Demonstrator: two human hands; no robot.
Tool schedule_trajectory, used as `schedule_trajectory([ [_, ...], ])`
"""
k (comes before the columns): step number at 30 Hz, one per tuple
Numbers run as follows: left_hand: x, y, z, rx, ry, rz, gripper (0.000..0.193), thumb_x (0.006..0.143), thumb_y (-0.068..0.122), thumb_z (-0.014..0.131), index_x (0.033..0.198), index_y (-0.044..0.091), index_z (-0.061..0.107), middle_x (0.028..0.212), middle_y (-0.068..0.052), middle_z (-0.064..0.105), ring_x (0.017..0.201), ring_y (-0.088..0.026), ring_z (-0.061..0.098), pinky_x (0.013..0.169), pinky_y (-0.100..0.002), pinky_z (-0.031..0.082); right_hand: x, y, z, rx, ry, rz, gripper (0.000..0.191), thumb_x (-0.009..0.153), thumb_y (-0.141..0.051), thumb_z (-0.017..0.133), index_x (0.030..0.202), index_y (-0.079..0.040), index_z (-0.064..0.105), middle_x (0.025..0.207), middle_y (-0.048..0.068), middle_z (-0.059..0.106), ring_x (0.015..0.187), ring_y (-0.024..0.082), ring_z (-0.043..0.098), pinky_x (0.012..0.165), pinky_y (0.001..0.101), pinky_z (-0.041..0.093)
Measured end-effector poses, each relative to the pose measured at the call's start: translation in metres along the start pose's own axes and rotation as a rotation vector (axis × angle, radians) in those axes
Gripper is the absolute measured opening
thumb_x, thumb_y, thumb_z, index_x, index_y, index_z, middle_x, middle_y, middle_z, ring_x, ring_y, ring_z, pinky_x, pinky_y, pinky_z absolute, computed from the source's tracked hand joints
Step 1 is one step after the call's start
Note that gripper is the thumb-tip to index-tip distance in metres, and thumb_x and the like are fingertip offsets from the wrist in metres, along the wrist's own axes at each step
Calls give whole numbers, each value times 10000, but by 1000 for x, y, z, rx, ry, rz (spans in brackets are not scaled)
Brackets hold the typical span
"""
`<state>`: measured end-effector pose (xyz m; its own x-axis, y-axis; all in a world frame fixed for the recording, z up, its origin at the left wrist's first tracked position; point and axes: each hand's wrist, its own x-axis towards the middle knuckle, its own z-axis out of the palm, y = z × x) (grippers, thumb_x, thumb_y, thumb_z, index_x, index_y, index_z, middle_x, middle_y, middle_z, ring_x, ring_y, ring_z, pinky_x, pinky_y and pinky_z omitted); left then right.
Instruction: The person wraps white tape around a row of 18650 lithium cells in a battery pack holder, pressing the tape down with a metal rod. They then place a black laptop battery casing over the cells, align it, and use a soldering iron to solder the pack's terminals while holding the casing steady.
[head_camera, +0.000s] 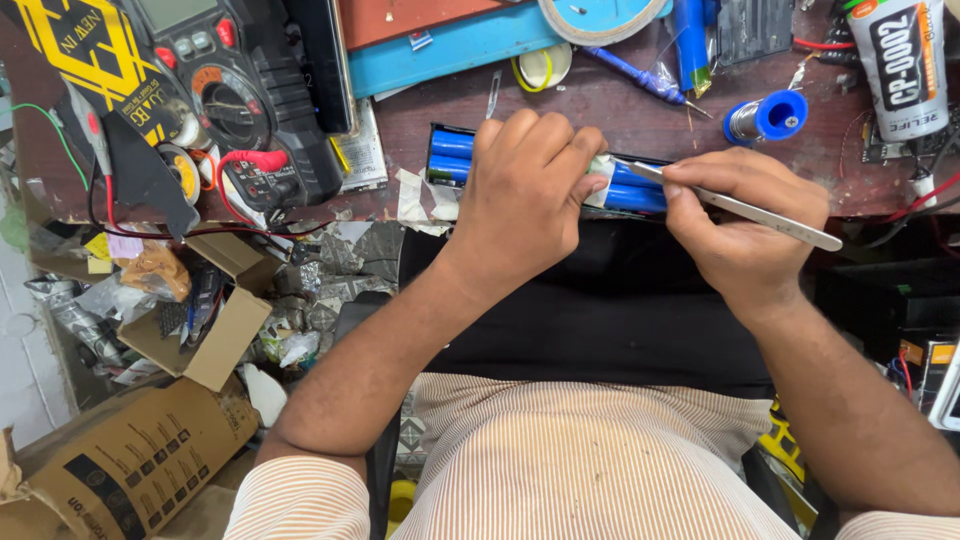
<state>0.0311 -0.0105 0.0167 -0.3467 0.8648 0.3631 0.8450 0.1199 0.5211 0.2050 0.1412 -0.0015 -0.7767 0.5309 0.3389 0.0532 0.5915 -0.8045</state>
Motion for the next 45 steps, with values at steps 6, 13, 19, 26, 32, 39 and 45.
schedule_trajectory([
  [6, 3, 2, 0, 1, 16, -2, 233, 923, 206, 741, 1104, 86, 658, 946, -27, 556, 925, -237, 538, 842, -412, 374, -5, 6, -2, 76, 22, 52, 35, 1004, 50, 760, 1025, 25, 748, 1021, 129, 764, 924, 189, 743, 845, 265, 581],
  [13, 2, 0, 1, -1, 8, -5, 251, 925, 214, 748, 1120, 78, 666, 948, -29, 562, 931, -239, 542, 844, -412, 377, 8, -6, 0, 41, -23, -26, 109, 918, 81, 726, 1019, 41, 729, 990, 152, 739, 907, 229, 731, 781, 277, 568],
  [19, 2, 0, -1, -5, 14, 14, 253, 944, 207, 747, 1145, 70, 676, 944, -33, 571, 924, -234, 549, 845, -401, 389, 10, -11, 1, -2, 2, -13, 104, 890, 82, 727, 989, 50, 730, 954, 156, 737, 862, 237, 728, 791, 308, 567],
  [26, 3, -1, -7, -61, 67, 35, 200, 942, 198, 780, 1034, 55, 676, 882, -43, 609, 858, -248, 568, 817, -396, 418, 7, -1, -1, 5, -7, 16, 48, 949, 46, 751, 994, 27, 748, 988, 133, 760, 873, 196, 753, 807, 257, 578],
  [32, 3, -3, -5, -79, 95, 41, 169, 936, 175, 787, 917, 73, 654, 854, -38, 613, 852, -252, 578, 818, -403, 430, 7, -1, -6, 118, -12, 176, 26, 948, 23, 755, 964, 15, 735, 980, 121, 752, 809, 157, 715, 738, 229, 564],
  [39, 6, -3, -8, -98, 88, 40, 171, 925, 167, 789, 887, 75, 649, 840, -41, 601, 848, -257, 575, 815, -404, 433, 10, 1, -7, 80, -67, 30, 82, 932, 77, 752, 995, 26, 739, 1040, 153, 754, 884, 180, 730, 760, 237, 570],
  [45, 8, -6, -9, -105, 79, 28, 173, 927, 162, 790, 876, 76, 648, 834, -39, 593, 846, -253, 570, 815, -405, 435, 11, 1, -4, 90, -75, 14, 108, 975, 110, 745, 1054, 35, 744, 1066, 161, 755, 927, 179, 749, 784, 234, 591],
])
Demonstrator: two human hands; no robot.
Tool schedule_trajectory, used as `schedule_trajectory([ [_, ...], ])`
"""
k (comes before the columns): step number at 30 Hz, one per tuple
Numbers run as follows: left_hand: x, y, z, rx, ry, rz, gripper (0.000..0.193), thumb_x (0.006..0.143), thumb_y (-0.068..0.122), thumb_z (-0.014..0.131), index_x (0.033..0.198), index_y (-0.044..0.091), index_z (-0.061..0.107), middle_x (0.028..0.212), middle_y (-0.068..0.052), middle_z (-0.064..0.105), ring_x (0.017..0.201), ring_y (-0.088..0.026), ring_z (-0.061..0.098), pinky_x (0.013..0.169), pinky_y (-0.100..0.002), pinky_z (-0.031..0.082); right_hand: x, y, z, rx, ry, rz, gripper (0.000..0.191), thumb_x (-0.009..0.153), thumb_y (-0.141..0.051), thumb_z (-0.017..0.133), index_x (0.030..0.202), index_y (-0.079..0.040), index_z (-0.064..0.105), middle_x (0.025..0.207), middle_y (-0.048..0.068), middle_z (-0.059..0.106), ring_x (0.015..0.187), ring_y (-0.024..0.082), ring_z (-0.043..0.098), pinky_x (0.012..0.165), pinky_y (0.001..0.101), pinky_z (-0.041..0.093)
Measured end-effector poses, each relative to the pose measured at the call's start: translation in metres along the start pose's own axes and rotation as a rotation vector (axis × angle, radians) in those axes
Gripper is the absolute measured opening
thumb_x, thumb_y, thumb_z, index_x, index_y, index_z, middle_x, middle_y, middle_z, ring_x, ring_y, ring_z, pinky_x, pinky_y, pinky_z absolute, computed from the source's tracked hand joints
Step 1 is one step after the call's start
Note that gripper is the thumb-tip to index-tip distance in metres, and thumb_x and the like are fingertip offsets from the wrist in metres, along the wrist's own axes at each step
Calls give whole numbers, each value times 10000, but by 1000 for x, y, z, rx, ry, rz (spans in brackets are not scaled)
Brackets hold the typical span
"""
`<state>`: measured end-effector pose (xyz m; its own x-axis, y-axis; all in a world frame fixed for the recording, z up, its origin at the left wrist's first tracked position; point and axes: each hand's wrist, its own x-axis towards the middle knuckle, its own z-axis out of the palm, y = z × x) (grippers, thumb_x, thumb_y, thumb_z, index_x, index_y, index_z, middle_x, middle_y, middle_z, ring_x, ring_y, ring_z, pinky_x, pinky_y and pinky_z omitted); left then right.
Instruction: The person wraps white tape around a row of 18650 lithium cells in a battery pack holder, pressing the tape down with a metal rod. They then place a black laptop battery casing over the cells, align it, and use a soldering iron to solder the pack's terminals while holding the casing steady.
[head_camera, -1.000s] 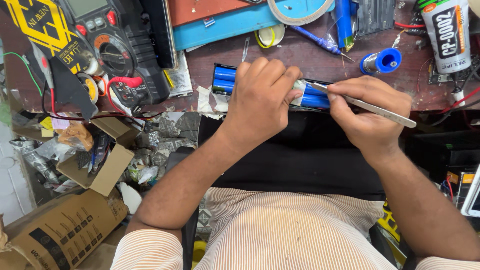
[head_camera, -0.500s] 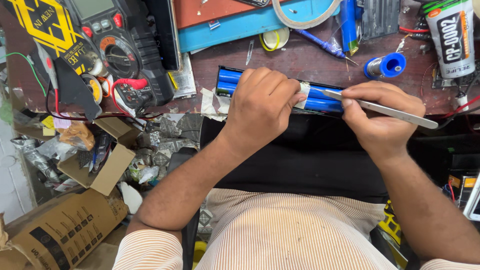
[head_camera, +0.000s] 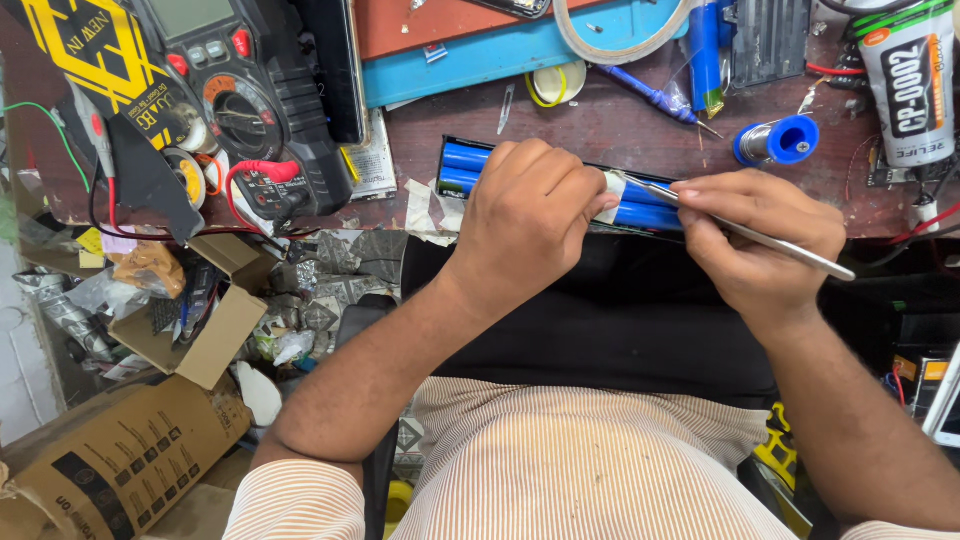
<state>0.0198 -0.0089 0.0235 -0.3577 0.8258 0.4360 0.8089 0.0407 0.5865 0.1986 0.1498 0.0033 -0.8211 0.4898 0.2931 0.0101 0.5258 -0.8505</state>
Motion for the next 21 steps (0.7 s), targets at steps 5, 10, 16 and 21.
schedule_trajectory([
  [5, 0, -1, -1, -11, 4, 6, 133, 924, 151, 789, 894, 78, 682, 835, -31, 584, 844, -243, 569, 815, -400, 439, -2, 2, 4, -39, 39, -25, 171, 889, 151, 720, 1036, 63, 723, 974, 181, 731, 867, 222, 719, 758, 271, 568],
  [10, 1, -3, -2, -6, -2, 22, 130, 919, 151, 801, 880, 79, 700, 820, -32, 569, 830, -237, 562, 805, -400, 436, -10, 11, 8, 268, 129, 109, 117, 1014, 159, 699, 1058, 52, 718, 955, 146, 712, 812, 170, 703, 770, 252, 600],
  [16, 1, -3, 0, -7, -2, 18, 122, 917, 142, 798, 903, 73, 697, 822, -37, 581, 827, -245, 577, 808, -401, 442, -14, 23, 6, 400, 177, 137, 149, 956, 172, 666, 1035, 49, 694, 934, 163, 696, 774, 175, 703, 765, 298, 614],
  [21, 5, 1, -2, 57, -30, -2, 142, 952, 137, 761, 1050, 56, 698, 848, -39, 614, 813, -254, 617, 801, -395, 471, -19, 30, 2, 452, 151, 191, 109, 1051, 152, 659, 1125, 73, 672, 1137, 221, 703, 869, 195, 716, 747, 292, 615],
])
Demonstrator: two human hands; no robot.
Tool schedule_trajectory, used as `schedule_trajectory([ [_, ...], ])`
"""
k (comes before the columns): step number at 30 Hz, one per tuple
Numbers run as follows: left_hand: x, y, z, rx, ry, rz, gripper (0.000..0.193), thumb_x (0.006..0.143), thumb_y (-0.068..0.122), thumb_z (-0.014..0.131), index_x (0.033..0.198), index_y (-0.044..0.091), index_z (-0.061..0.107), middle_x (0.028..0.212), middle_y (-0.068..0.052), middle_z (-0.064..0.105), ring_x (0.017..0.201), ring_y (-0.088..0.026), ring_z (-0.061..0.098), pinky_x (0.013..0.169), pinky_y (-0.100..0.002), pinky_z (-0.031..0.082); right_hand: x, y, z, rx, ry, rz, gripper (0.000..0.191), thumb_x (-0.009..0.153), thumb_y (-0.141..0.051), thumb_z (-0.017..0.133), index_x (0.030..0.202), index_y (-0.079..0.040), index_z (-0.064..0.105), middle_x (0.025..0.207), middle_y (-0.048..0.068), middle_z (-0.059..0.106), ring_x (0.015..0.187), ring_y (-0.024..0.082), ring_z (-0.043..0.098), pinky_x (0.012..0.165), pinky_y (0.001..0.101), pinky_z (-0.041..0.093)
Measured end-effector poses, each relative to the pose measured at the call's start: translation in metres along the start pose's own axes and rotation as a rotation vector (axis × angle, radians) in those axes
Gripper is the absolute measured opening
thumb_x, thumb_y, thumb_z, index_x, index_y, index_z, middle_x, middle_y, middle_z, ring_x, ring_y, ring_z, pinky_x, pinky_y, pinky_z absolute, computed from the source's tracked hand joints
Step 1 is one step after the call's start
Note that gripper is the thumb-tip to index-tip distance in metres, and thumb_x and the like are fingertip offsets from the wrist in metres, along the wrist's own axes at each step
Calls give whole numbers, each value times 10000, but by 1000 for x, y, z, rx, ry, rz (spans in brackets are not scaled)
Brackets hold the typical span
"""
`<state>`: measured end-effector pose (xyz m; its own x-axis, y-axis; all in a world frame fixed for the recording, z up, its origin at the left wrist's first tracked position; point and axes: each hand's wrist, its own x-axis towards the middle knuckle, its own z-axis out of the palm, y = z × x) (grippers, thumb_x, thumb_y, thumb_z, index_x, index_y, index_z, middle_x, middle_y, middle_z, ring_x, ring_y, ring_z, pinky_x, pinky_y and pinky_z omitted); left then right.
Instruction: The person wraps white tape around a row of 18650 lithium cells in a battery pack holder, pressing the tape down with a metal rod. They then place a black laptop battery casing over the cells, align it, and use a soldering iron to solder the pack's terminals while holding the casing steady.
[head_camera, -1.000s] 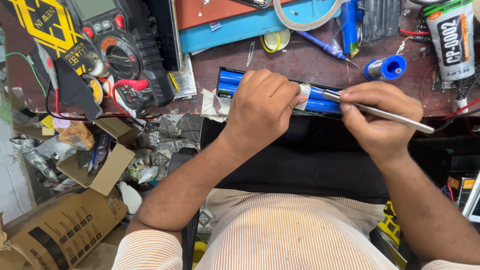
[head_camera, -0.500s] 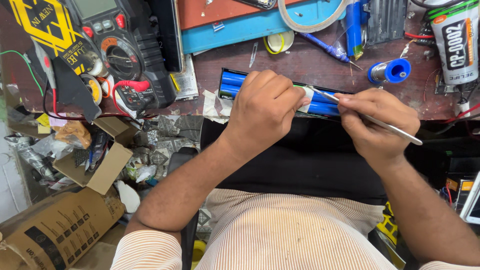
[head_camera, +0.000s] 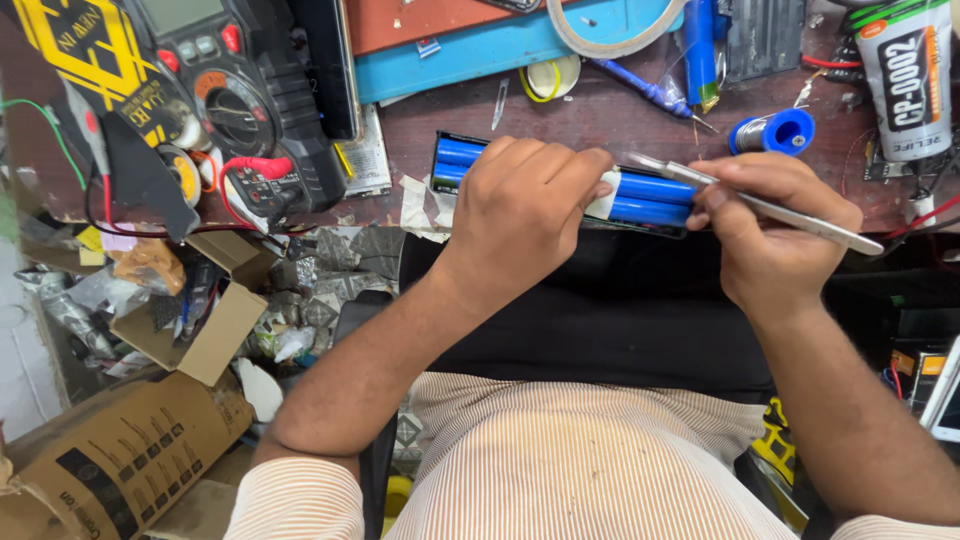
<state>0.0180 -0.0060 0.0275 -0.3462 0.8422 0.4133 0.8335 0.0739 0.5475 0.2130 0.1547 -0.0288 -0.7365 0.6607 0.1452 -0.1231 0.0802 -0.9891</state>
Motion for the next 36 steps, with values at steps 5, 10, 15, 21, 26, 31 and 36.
schedule_trajectory([
  [5, 15, 5, 2, 216, -113, 79, 126, 874, 107, 687, 989, 56, 698, 796, -58, 616, 755, -245, 639, 705, -373, 506, -5, 7, 6, 15, 57, -119, 92, 1144, -13, 651, 1224, 31, 642, 1256, 220, 664, 925, 194, 713, 762, 301, 641],
  [10, 29, 3, 9, 418, -334, 252, 64, 816, 143, 670, 804, 95, 629, 757, -52, 621, 703, -209, 666, 599, -348, 517, -6, 4, 11, -317, 29, -483, 237, 1169, -233, 584, 1255, -12, 591, 1304, 218, 670, 939, 213, 733, 762, 310, 631],
  [15, 31, 0, 8, 454, -269, 350, 76, 846, 168, 665, 833, 112, 615, 774, -31, 569, 712, -188, 620, 613, -334, 490, 1, -6, 12, -531, -35, -638, 341, 1133, -367, 477, 1102, -50, 600, 1221, 178, 728, 1026, 339, 713, 877, 415, 579],
  [21, 27, -9, 12, 353, -200, 308, 106, 880, 177, 649, 935, 103, 597, 874, -30, 526, 823, -189, 577, 683, -328, 481, 4, 1, 22, -834, -211, -765, 390, 1110, -452, 450, 927, -137, 590, 1294, 152, 720, 1211, 342, 624, 1063, 470, 433],
  [26, 24, -19, 15, 217, -162, 262, 130, 913, 174, 650, 968, 83, 574, 916, -50, 516, 874, -210, 576, 742, -337, 500, 3, 12, 25, -927, -222, -782, 402, 1123, -453, 430, 894, -156, 576, 1333, 127, 721, 1266, 300, 603, 1123, 455, 372],
  [31, 25, -22, 17, 231, -179, 248, 124, 896, 154, 646, 950, 79, 563, 914, -63, 518, 879, -220, 582, 751, -337, 510, 4, 16, 25, -1025, -215, -825, 349, 1118, -441, 440, 901, -196, 564, 1315, 100, 739, 1248, 275, 615, 1103, 429, 375],
  [36, 23, -20, 19, 167, -150, 192, 168, 903, 168, 673, 963, 62, 557, 901, -73, 532, 869, -239, 593, 754, -357, 525, 5, 21, 25, -1051, -195, -855, 334, 1126, -451, 429, 929, -212, 555, 1304, 83, 746, 1244, 264, 613, 1104, 422, 374],
])
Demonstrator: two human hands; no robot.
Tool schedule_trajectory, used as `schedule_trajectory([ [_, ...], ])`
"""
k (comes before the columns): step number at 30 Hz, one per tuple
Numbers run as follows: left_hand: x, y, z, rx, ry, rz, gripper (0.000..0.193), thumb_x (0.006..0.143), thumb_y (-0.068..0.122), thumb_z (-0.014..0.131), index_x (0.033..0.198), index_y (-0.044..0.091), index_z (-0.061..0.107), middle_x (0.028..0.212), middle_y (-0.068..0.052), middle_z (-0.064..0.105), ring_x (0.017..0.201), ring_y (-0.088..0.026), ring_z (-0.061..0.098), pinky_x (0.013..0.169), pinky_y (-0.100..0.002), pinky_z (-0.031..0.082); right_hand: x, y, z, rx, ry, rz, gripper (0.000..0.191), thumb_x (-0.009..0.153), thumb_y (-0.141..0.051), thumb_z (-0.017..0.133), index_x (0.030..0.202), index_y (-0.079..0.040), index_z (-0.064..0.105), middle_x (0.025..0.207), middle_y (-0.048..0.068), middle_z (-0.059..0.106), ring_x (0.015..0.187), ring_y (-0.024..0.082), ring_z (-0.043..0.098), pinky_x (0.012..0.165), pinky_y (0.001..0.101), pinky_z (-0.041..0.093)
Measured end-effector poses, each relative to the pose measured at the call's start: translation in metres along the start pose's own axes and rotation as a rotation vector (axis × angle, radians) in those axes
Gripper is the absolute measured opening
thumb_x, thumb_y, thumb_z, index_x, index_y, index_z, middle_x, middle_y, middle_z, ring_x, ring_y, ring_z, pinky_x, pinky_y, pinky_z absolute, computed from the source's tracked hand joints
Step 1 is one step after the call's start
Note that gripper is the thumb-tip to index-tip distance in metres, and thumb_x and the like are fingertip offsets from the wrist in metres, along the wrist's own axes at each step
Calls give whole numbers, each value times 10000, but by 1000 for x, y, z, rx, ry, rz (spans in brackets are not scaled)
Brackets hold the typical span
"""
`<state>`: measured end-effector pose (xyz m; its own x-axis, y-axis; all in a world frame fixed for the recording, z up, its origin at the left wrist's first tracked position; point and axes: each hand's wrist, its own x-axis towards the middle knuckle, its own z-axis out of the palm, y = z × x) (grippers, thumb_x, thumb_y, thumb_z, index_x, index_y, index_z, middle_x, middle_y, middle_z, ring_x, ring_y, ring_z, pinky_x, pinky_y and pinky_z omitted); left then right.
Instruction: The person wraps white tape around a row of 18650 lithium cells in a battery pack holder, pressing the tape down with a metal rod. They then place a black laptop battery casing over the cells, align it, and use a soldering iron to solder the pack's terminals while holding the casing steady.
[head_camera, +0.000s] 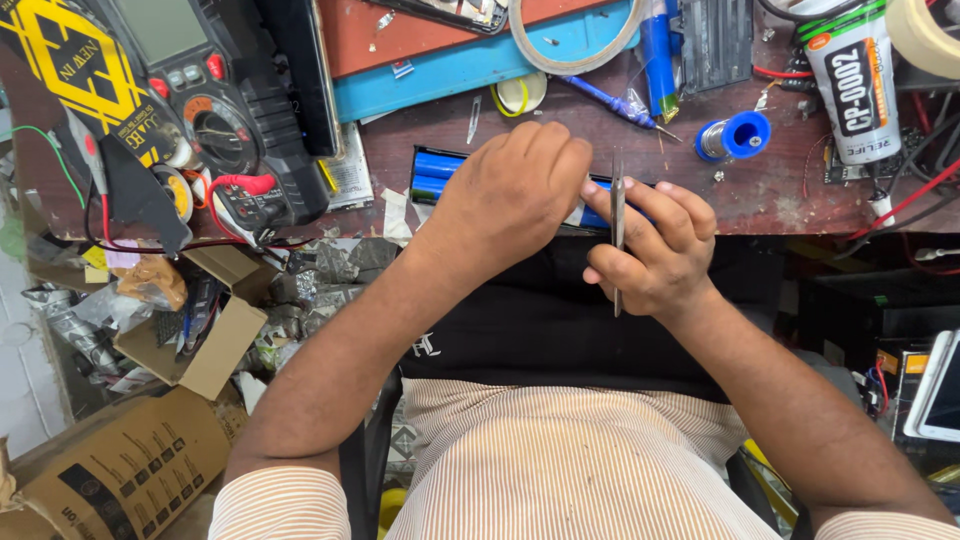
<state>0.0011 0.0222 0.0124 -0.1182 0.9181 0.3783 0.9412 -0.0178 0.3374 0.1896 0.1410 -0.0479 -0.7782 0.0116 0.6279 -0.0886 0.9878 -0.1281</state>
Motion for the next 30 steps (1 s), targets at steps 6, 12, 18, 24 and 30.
schedule_trajectory([
  [6, 0, -1, -7, -83, -20, -87, 149, 962, 136, 684, 1047, 63, 587, 936, -71, 601, 901, -249, 649, 759, -369, 548, -1, 0, 3, -20, 4, -9, 350, 1121, -475, 419, 913, -222, 543, 1294, 62, 751, 1232, 256, 612, 1096, 418, 374],
  [12, 5, -8, -18, -293, 2, -196, 272, 947, 188, 726, 1152, 41, 624, 972, -90, 652, 888, -303, 681, 751, -415, 550, -1, 0, 2, -37, -7, -19, 336, 1122, -477, 436, 922, -233, 554, 1299, 54, 750, 1233, 254, 609, 1092, 422, 378],
  [18, 11, -10, -17, -254, -65, -164, 156, 895, 223, 762, 987, 112, 701, 918, -62, 615, 810, -299, 676, 682, -430, 533, 0, -1, 1, -6, -7, -16, 320, 1115, -472, 448, 938, -231, 562, 1303, 64, 743, 1249, 266, 597, 1096, 435, 374],
  [24, 12, -14, -11, -256, -62, -179, 97, 879, 185, 754, 889, 101, 707, 872, -62, 600, 765, -294, 665, 649, -429, 521, 3, -4, 1, -56, -24, 19, 299, 1117, -445, 475, 939, -232, 585, 1311, 54, 751, 1252, 251, 590, 1095, 417, 365],
  [30, 14, -8, 3, -260, 29, -335, 93, 916, 159, 713, 903, 81, 664, 890, -89, 615, 778, -315, 672, 677, -431, 532, 4, -7, 3, -68, -13, 37, 311, 1119, -444, 469, 929, -224, 580, 1319, 51, 755, 1250, 234, 585, 1095, 410, 361],
])
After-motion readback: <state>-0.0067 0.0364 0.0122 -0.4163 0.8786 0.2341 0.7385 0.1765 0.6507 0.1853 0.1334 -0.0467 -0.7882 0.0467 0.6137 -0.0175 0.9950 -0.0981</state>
